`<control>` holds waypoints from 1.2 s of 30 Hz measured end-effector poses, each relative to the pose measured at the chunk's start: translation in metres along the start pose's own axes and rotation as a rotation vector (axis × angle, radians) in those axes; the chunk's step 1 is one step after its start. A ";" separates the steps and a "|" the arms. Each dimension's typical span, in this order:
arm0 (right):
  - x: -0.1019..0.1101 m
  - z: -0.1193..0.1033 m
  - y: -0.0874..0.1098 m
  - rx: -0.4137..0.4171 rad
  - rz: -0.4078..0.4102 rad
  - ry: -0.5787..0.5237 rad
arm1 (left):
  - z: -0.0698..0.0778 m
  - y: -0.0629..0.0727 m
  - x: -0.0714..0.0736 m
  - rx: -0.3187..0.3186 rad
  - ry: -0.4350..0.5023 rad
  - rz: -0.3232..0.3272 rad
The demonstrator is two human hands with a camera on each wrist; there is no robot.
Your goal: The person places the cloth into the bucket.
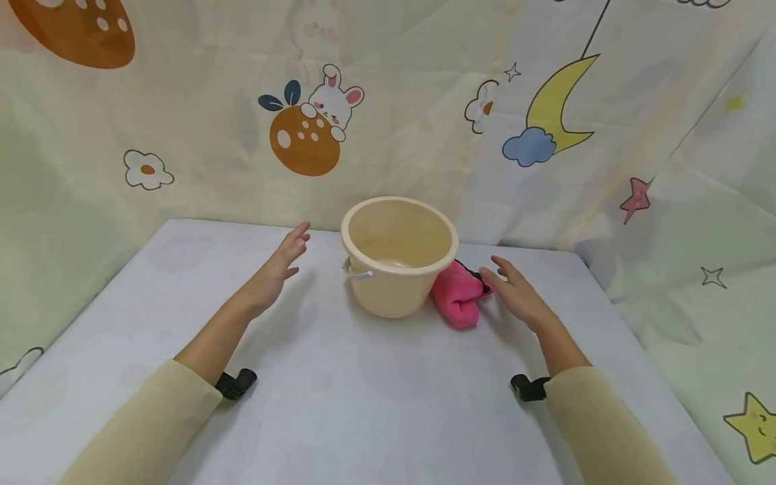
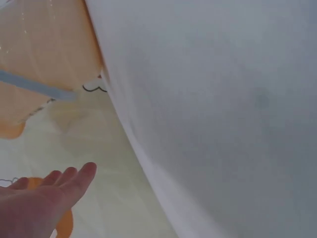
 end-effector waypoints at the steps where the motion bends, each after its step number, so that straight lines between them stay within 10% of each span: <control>1: -0.002 0.001 0.000 -0.011 -0.007 0.003 | 0.000 -0.001 -0.002 0.006 0.024 -0.002; 22: -0.020 -0.014 -0.009 -0.009 -0.039 0.119 | 0.016 -0.018 -0.039 0.030 0.330 0.007; 36: -0.029 -0.028 -0.008 0.102 0.032 -0.024 | 0.022 -0.028 -0.060 0.044 0.356 0.082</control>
Point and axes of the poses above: each hand's wrist, its own y-axis away from the middle knuckle, its own x-axis out of the back of the hand, z = x × y, the point moved 7 cm from there along -y, towards the middle knuckle, and after that the axes turned 3 degrees about z, right-handed, at the moved point
